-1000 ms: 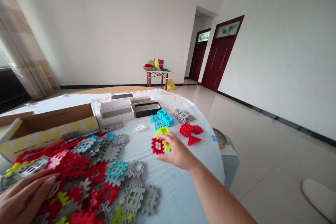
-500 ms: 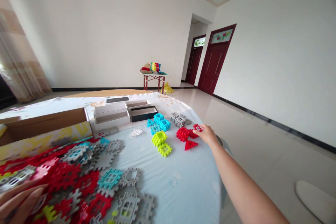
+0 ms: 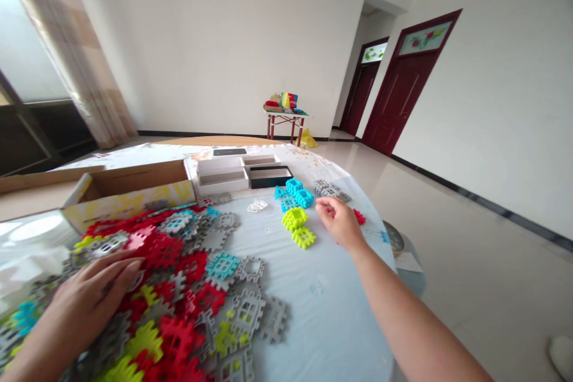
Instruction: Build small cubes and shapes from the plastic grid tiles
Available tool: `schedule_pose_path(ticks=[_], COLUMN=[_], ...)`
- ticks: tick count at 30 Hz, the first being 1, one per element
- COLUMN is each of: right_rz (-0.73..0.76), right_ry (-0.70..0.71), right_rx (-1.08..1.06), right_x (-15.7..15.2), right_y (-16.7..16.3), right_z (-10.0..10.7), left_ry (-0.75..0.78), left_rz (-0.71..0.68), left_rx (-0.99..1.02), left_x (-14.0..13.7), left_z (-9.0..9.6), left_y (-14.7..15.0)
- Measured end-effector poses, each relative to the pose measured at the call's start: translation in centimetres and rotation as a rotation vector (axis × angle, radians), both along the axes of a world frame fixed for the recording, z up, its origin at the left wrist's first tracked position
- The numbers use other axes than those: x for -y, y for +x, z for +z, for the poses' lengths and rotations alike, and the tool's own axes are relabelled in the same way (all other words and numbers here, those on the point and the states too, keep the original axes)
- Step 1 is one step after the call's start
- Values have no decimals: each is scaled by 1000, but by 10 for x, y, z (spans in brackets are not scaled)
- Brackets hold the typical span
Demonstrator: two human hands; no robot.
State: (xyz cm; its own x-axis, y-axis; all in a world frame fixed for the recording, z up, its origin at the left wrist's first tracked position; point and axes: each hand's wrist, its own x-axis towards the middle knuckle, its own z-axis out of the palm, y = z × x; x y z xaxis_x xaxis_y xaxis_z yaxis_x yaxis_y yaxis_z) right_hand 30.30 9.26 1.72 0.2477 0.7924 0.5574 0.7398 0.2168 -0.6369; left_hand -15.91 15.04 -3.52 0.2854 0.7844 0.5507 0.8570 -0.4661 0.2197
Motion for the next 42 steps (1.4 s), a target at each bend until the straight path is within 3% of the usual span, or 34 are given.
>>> schedule_pose_path(ticks=[4,8,22,29,36,42], right_rz=[341,592,741,660,530,316], right_ry=[-106,-218,-199,-114,-177,-117], right_rx=[-17,114,341,340,21,83], right_x=[-3,-3,-3,-1,-2,-14], right_y=[-74,-118,-149,-147,-136,-125], right_z=[-1,-16,-44,-46,-39,-55], left_ry=[-106,-119,-106,-65,-78,-76], left_rz=[20,27,27,11,41,50], left_rx=[-29,-39,-47,-25,-31,-25], left_x=[11,14,14,11,15,16], left_z=[9,12,11,6,10,11], left_y=[3,7,7,2,8,8])
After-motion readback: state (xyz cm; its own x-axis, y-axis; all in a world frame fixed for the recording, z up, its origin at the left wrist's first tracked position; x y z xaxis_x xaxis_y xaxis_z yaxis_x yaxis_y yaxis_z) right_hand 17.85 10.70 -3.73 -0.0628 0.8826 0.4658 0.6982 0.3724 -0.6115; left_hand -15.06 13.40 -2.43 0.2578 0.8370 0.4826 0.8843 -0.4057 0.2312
